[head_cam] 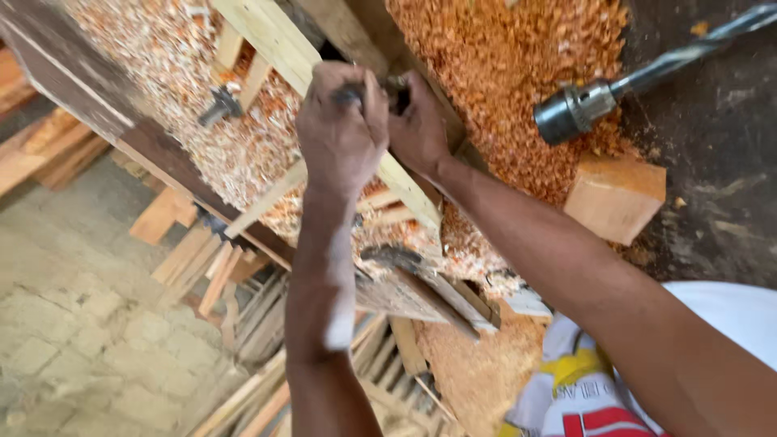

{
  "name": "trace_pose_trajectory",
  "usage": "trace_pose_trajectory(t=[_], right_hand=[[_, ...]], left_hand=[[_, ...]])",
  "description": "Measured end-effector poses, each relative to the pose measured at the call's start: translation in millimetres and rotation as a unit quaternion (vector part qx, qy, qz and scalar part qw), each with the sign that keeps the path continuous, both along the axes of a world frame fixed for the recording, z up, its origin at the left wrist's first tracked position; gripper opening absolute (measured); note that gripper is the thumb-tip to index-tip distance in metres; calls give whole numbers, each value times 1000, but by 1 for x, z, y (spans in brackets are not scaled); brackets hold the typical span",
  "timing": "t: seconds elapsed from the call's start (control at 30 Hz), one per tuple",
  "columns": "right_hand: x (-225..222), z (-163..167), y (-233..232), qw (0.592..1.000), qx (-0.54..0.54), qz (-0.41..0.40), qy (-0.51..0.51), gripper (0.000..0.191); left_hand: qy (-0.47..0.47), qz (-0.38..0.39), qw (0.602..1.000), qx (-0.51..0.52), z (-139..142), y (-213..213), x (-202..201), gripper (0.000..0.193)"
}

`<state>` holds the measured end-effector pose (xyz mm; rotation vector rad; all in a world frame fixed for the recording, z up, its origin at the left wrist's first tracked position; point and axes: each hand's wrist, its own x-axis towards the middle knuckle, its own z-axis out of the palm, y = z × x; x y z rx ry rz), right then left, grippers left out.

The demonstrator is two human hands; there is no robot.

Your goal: The person drills holes into a long wooden plank using a drill press, then removes the plank and uses a hammer to tap a small wooden block on the workbench.

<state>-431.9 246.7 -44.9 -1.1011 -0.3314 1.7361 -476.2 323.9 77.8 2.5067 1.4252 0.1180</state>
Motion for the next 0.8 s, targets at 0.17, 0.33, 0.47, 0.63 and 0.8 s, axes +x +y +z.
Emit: trace_pose_trajectory(t=[0.17,0.33,0.47,0.63,0.8], right_hand=[[-1,0,1,973,-123,144,-133,47],[-2,-1,2,986,-49,63,-145,45],[-4,0,1,984,-100,84,-121,51],[-2,3,3,985,-65,66,-148,47],[0,3,4,976,-156,120,-98,49]], left_hand=[[-268,70,957,-90,-1,1,0,11],[-110,21,993,-35,-5,4,-1,11],[-294,52,953,-57,-5,5,-6,5],[-130,60,984,-105,-6,4,-10,12],[-207,-45,977,5,-7,4,-10,8]])
